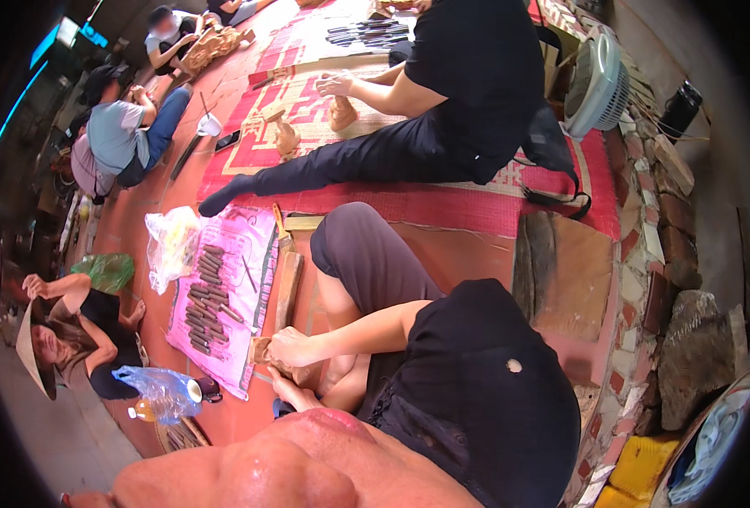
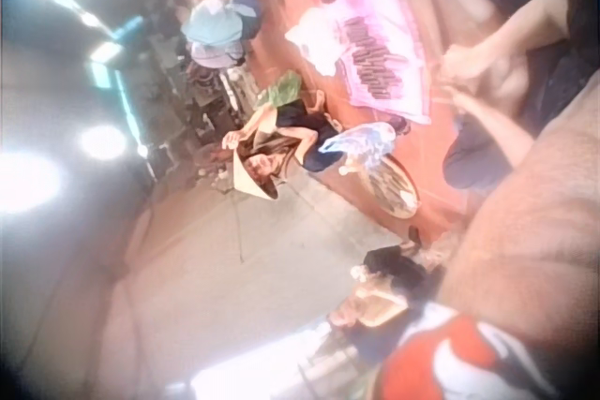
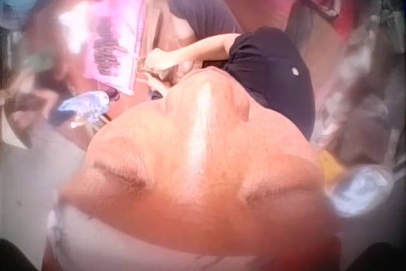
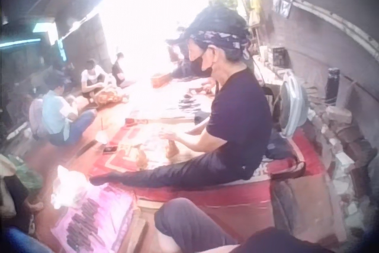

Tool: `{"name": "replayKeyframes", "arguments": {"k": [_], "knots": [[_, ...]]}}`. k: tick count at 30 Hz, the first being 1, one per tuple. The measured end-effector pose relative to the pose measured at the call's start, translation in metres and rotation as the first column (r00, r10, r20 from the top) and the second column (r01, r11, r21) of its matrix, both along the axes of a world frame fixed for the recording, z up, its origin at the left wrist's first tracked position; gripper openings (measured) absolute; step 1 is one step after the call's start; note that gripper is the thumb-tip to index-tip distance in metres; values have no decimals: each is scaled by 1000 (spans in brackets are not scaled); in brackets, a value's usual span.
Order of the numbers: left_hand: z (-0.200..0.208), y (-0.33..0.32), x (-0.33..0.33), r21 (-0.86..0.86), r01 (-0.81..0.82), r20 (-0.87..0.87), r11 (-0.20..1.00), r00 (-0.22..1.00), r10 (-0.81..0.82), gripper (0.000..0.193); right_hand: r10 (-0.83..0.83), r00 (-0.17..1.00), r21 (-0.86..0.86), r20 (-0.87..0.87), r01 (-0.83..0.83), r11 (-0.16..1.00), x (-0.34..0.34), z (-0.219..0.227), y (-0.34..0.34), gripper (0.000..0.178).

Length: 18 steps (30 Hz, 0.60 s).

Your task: The person sits on the floor and uses a small knife to carve a piece of wood held in their hands. They repeatedly rotate the wood and shave off small pieces to shape it. Other people are sitting nearby performing similar tasks.

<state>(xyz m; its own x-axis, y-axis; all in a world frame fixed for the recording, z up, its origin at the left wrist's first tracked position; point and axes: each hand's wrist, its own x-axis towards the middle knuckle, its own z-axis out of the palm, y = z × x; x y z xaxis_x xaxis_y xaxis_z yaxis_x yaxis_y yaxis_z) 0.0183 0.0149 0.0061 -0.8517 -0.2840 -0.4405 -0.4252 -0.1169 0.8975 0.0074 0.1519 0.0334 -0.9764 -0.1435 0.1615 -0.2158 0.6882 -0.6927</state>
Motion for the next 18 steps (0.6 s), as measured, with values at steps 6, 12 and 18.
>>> {"name": "replayKeyframes", "arguments": {"k": [6, 12, 18], "knots": [[6, 2, -3, 102, 8, -96, 995, 995, 2, 38, 30, 981, 19, -191, -27, 999, 19, -10, -10, 22], [-37, -29, -3, -115, -49, -115, 992, 993, 36, 39, 61, 997, 3, -45, -61, 998, 18, 20, -14, 23], [-48, -22, -1, -49, -86, -162, 995, 984, 77, 37, 72, 997, -32, -33, -73, 997, 21, 23, -16, 26]]}}
